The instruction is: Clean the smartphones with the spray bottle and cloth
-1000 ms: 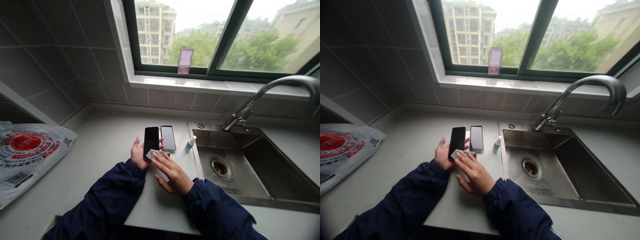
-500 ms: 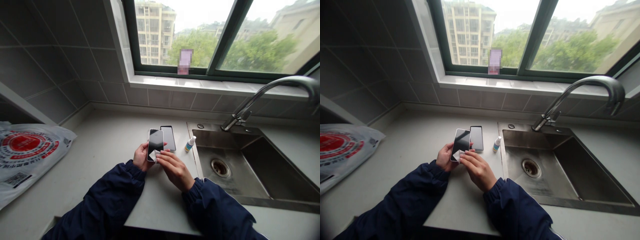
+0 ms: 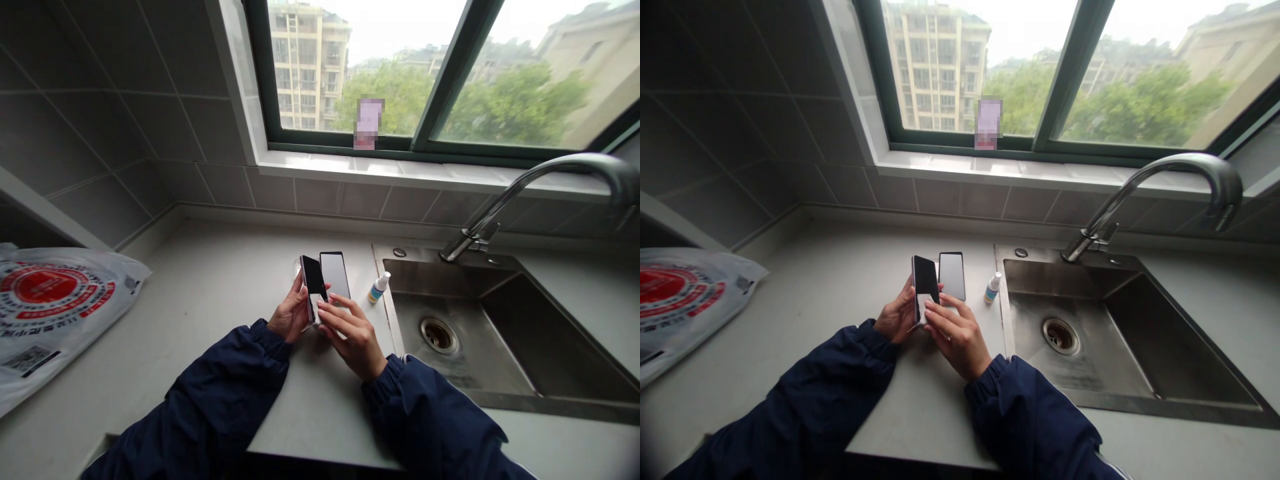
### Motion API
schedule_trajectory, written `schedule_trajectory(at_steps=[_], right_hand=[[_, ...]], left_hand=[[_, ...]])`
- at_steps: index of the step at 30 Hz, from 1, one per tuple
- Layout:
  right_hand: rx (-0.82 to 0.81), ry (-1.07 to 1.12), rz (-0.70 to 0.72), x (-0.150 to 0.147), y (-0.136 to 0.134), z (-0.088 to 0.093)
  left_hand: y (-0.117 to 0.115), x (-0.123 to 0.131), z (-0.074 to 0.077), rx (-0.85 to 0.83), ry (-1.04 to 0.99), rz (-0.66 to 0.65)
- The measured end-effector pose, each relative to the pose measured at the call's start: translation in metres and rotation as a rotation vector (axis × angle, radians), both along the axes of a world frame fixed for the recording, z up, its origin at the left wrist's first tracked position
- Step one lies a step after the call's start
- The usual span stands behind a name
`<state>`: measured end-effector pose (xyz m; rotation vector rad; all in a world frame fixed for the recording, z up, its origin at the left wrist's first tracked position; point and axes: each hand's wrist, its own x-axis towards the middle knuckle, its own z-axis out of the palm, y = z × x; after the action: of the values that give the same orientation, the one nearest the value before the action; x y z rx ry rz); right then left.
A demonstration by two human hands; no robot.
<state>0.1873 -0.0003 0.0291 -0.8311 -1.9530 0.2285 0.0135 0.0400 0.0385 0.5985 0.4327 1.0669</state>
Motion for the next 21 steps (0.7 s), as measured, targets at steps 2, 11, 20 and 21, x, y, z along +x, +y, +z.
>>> schedule_trajectory(at_steps=[2,11,20,21], right_hand=[[-0.016,0.025,0.014,0.000,0.000,0.001],[-0.029,0.105,0.038,-0.002,-0.004,0.002],[-0.084,0.122,0.061,-0.004,-0.005,0.004],[-0.096,0.122,0.069,-0.004,-0.005,0.004]], left_hand=[[0.000,0.000,0.000,0.021,0.013,0.019],[0.005,0.000,-0.012,-0.026,0.119,0.040],[0.006,0.001,-0.016,-0.007,0.092,0.043],[0.006,0.001,-0.017,-0.004,0.094,0.041]])
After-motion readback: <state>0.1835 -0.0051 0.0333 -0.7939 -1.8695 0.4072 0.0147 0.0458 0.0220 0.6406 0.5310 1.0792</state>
